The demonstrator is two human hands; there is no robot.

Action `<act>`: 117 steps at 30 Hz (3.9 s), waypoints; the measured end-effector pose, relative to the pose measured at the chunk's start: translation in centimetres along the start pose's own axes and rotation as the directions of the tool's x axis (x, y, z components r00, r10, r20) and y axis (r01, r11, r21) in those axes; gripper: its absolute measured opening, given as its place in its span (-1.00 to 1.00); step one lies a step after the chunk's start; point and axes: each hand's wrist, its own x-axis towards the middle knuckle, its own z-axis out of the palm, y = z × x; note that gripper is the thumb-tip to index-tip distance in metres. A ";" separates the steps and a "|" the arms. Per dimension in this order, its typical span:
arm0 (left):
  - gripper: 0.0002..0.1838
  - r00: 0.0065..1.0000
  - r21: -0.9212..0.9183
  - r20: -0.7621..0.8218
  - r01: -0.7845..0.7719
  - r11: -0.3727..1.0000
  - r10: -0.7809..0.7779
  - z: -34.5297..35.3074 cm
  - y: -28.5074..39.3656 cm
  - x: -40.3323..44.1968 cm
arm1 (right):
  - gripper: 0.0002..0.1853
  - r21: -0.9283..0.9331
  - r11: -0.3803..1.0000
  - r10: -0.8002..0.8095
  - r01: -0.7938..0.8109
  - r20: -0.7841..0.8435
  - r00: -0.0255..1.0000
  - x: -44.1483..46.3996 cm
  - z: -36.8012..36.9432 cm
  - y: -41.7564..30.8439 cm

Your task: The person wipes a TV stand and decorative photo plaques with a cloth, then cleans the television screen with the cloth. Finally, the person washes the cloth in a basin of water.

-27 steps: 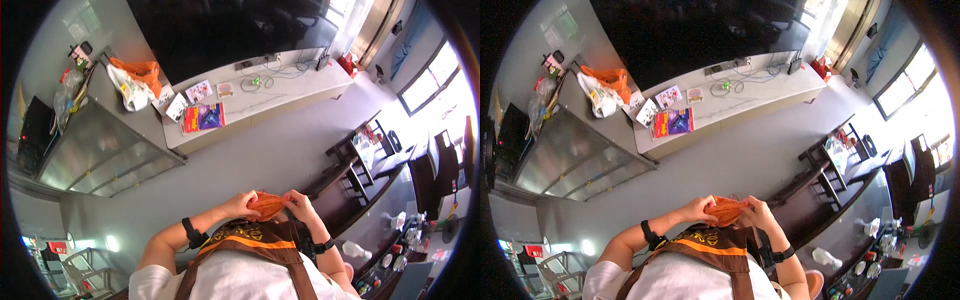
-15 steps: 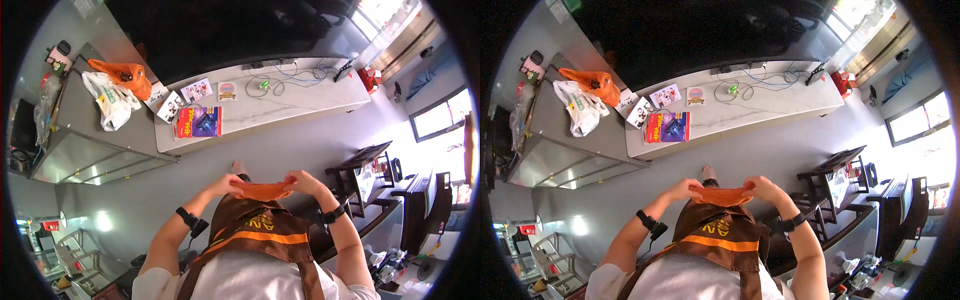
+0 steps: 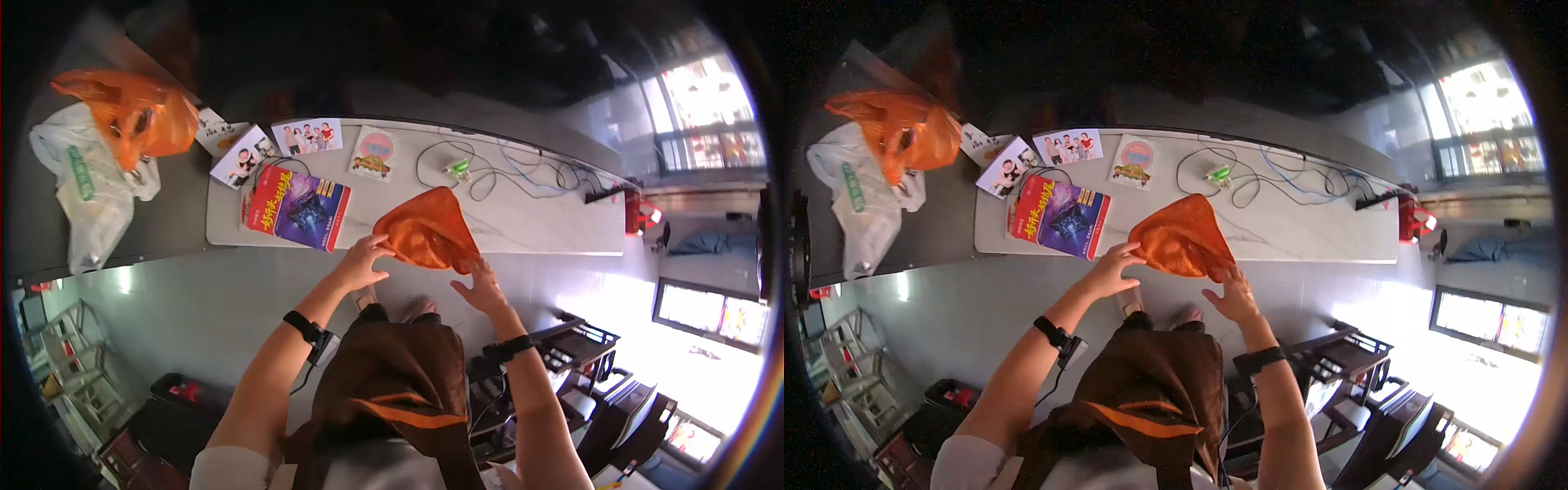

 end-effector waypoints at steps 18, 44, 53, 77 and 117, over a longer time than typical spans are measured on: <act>0.12 0.796 0.250 -0.566 0.416 0.874 -0.217 15.7 -9.9 27.7 | -0.36 -0.766 0.371 -0.525 0.525 0.293 0.799 23.7 25.3 5.7; -0.51 0.497 0.304 -0.865 0.419 0.856 0.064 8.6 -20.1 29.2 | -0.49 -0.313 0.910 -0.379 0.274 -0.352 0.856 37.4 13.3 27.3; -0.67 0.430 -0.039 -0.651 0.804 0.593 -0.626 4.7 -24.0 23.7 | -0.42 -0.469 0.759 0.115 -0.452 -0.586 0.802 43.5 20.3 19.2; -0.56 -0.269 -0.868 -0.487 0.254 0.427 -0.831 6.6 -24.2 -1.6 | -0.37 -0.056 0.609 -0.721 0.791 0.374 0.583 23.6 25.1 6.3; -0.24 0.937 -0.952 0.247 0.283 0.120 -0.248 13.4 -12.6 25.4 | -0.39 -0.257 0.816 -0.499 0.518 0.140 0.855 13.8 24.8 14.8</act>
